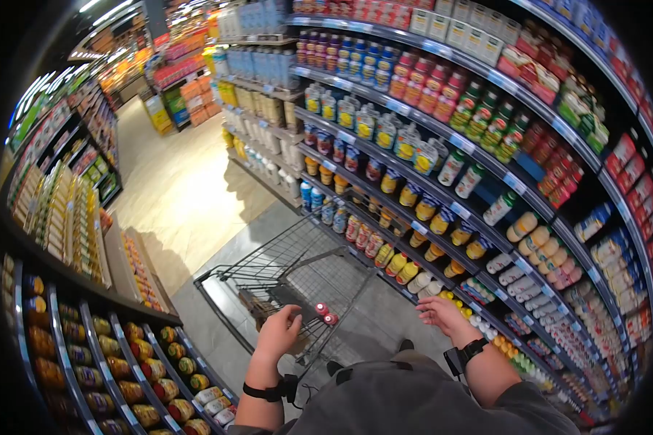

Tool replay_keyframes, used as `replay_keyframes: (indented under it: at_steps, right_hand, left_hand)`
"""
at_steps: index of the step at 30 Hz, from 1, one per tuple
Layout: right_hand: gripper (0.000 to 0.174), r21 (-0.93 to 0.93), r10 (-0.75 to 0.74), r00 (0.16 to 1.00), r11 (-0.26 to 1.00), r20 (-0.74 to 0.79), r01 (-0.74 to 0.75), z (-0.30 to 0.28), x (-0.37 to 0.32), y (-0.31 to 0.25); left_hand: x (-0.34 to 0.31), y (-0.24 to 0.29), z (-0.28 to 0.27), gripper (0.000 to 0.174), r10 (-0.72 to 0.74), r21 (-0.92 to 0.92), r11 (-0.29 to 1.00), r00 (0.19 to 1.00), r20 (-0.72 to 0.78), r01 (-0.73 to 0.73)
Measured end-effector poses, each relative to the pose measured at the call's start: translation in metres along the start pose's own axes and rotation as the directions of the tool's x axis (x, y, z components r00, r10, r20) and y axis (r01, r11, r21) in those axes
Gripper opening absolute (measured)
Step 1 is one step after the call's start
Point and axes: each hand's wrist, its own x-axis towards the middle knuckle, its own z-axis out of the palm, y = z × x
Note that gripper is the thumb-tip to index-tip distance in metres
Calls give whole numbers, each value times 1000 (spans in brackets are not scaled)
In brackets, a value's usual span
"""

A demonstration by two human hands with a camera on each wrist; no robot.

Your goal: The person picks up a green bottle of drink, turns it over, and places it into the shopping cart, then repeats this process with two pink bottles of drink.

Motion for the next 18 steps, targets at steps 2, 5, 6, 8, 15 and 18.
replay_keyframes:
  at_steps: [2, 5, 6, 8, 15, 18]
  right_hand:
    - [26, 29, -22, 1000, 999, -3, 22, -17, -10, 7]
    - [27, 40, -43, 997, 998, -56, 46, -50, -29, 14]
    - [27, 32, -45, 996, 998, -74, 47, -62, -37, 15]
    - [27, 47, -51, 992, 997, -111, 57, -89, -49, 21]
    - [27, 228, -71, 959, 964, -275, 136, -200, -93, 63]
    - [26, 290, -79, 945, 941, -317, 175, -241, -113, 80]
  left_hand:
    - [15, 16, 13, 30, 59, 48, 997, 998, 30, -60]
    - [34, 53, 34, 31, 146, 94, 984, 986, 77, -153]
    - [38, 68, 41, 32, 135, 79, 986, 985, 111, -144]
    - [50, 91, 61, 31, 173, 65, 981, 973, 151, -185]
    - [74, 188, 143, 31, 158, 118, 970, 922, 353, -212]
    - [79, 228, 184, 31, 280, 163, 919, 884, 373, -360]
